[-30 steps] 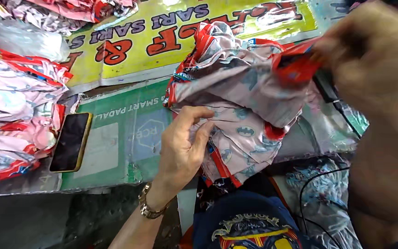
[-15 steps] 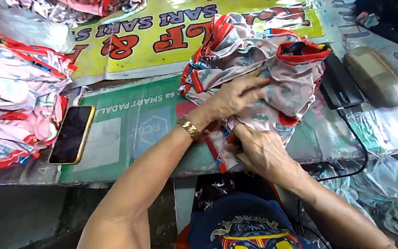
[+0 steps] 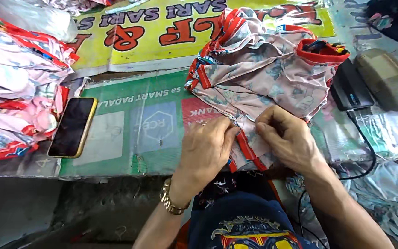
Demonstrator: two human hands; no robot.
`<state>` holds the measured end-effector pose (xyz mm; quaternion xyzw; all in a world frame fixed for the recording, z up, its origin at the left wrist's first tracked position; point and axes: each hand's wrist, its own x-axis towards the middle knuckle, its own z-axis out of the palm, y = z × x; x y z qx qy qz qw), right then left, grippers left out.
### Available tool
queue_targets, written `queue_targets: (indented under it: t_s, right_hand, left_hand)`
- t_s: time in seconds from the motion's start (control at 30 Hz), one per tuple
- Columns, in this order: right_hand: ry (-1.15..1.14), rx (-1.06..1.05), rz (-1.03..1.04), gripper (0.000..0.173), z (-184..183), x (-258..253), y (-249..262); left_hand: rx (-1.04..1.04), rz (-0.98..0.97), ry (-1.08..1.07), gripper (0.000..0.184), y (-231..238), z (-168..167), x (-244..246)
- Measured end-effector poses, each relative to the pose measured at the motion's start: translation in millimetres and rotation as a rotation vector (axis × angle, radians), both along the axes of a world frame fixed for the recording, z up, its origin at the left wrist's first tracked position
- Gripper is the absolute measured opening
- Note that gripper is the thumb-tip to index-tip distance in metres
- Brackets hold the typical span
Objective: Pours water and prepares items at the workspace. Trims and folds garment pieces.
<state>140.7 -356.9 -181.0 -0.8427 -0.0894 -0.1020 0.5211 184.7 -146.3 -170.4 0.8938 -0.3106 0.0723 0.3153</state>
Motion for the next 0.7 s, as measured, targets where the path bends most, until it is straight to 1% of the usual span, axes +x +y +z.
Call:
queue_targets:
  t_s: [0.03,0.1,0.13,0.17,0.2,0.23,0.27,0.3,0.4,0.43,0.47,0.57,0.6,0.67,0.7]
  right_hand:
    - [-0.025,-0.125,-0.028,0.011,-1.0,2.1,3.9]
    - [-0.11,-0.459,-0.055,0.037,-7.4,7.0,15.2]
    - [-0.153,-0.617,-0.05,0.038,-11.6,9.6,20.2]
    - [-0.178,-0.701,-0.031,0.029,-13.6,11.4,22.7]
    - [-0.183,-0.704,-0.012,0.019,-13.7,12.7,22.1]
    - [-0.174,-0.641,-0.004,0.012,-13.4,13.7,18.8]
    - [-0.136,-0.527,0.001,0.006,-12.5,13.7,13.8]
    - [-0.073,-0.382,0.004,0.004,-10.3,12.9,8.5]
    - [0.075,0.07,0.031,0.011,0.3,5.8,4.2]
    - [0.089,0.175,0.05,0.011,2.6,3.6,6.0]
    - [0.095,0.257,0.064,0.012,2.9,2.3,8.2]
    - [0.112,0.469,0.064,0.012,-4.4,3.9,8.3]
    - [0.13,0.53,0.058,0.012,-6.6,4.5,6.6]
    - [0.17,0.62,0.056,0.013,-8.5,4.2,5.9]
    - [0.173,0.649,0.076,0.013,-8.7,3.8,5.9]
  left_hand:
    - [-0.033,0.039,-0.02,0.026,0.3,-1.4,1.4]
    - [-0.198,0.082,0.017,0.024,4.2,-2.4,5.3]
    - [-0.281,0.084,0.044,0.024,5.5,-2.3,5.7]
    - [-0.336,0.079,0.061,0.023,6.0,-2.7,4.7]
    - [-0.359,0.069,0.071,0.022,6.4,-3.8,2.7]
    - [-0.356,0.058,0.08,0.021,7.0,-5.8,0.1]
    - [-0.341,0.049,0.086,0.02,6.6,-8.6,-2.8]
    - [-0.318,0.043,0.089,0.019,4.7,-11.6,-5.8]
    - [-0.281,0.016,0.12,0.031,-7.3,-18.1,-12.2]
    - [-0.315,0.001,0.156,0.033,-12.8,-19.4,-12.8]
    - [-0.379,-0.017,0.202,0.031,-17.7,-20.0,-13.0]
    - [-0.697,-0.102,0.378,0.007,-22.9,-18.6,-10.6]
    - [-0.763,-0.118,0.43,0.004,-22.5,-18.0,-9.5]
    - [-0.799,-0.126,0.488,0.009,-22.4,-18.0,-9.4]
    - [-0.805,-0.146,0.519,0.016,-23.7,-18.0,-10.2]
